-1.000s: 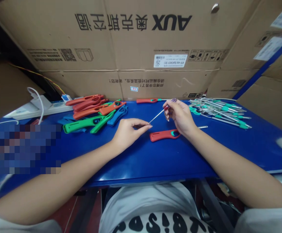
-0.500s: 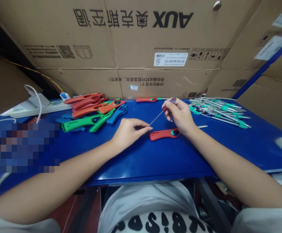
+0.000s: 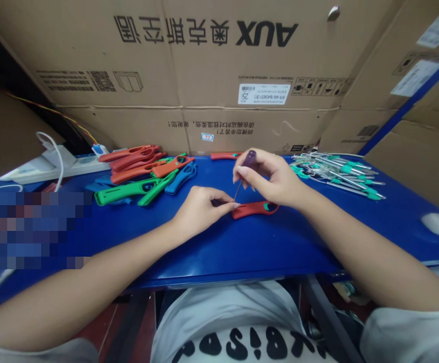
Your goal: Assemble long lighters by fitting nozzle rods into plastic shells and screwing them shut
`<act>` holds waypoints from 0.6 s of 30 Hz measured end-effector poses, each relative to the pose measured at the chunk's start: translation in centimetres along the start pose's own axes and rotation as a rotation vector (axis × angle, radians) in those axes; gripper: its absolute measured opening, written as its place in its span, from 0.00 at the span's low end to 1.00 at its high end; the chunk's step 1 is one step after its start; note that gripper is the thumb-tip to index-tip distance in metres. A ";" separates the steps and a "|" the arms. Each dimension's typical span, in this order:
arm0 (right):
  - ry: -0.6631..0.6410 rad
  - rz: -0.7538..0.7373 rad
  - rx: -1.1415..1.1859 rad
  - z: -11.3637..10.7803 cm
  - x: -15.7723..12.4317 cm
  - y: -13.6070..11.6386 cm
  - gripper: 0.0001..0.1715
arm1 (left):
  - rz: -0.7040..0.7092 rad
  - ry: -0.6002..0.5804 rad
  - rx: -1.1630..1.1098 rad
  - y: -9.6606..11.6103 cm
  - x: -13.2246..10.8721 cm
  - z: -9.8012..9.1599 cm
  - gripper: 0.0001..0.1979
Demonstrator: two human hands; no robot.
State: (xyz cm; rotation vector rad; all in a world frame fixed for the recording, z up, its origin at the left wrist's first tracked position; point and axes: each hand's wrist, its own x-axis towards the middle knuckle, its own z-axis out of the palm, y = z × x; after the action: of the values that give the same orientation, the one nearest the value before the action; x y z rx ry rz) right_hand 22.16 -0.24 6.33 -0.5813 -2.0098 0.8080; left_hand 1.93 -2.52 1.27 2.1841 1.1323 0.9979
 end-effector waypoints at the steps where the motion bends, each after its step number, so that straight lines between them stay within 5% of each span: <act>1: 0.003 0.020 0.033 0.1 0.2 -0.3 0.16 | -0.021 0.003 -0.022 0.0 0.0 0.1 0.08; 4: 0.138 0.062 0.048 0.6 0.3 -0.2 0.27 | -0.047 0.001 -0.068 -0.4 0.1 0.2 0.08; 8: 0.312 0.018 -0.083 0.8 -0.2 0.7 0.21 | -0.041 -0.015 -0.080 -0.7 0.1 0.3 0.08; 14: 0.175 0.069 0.191 0.6 -0.5 1.3 0.32 | -0.056 -0.007 -0.085 -0.8 0.2 0.4 0.10; 18: 0.214 0.109 0.201 0.6 -0.5 1.4 0.33 | -0.077 0.009 -0.137 -0.7 0.4 0.4 0.15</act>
State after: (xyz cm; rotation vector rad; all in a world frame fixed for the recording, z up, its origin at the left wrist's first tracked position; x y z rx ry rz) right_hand 22.04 0.18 4.79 -0.6362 -1.6914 0.9585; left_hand 2.06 -1.84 0.65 2.0156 1.1093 1.0224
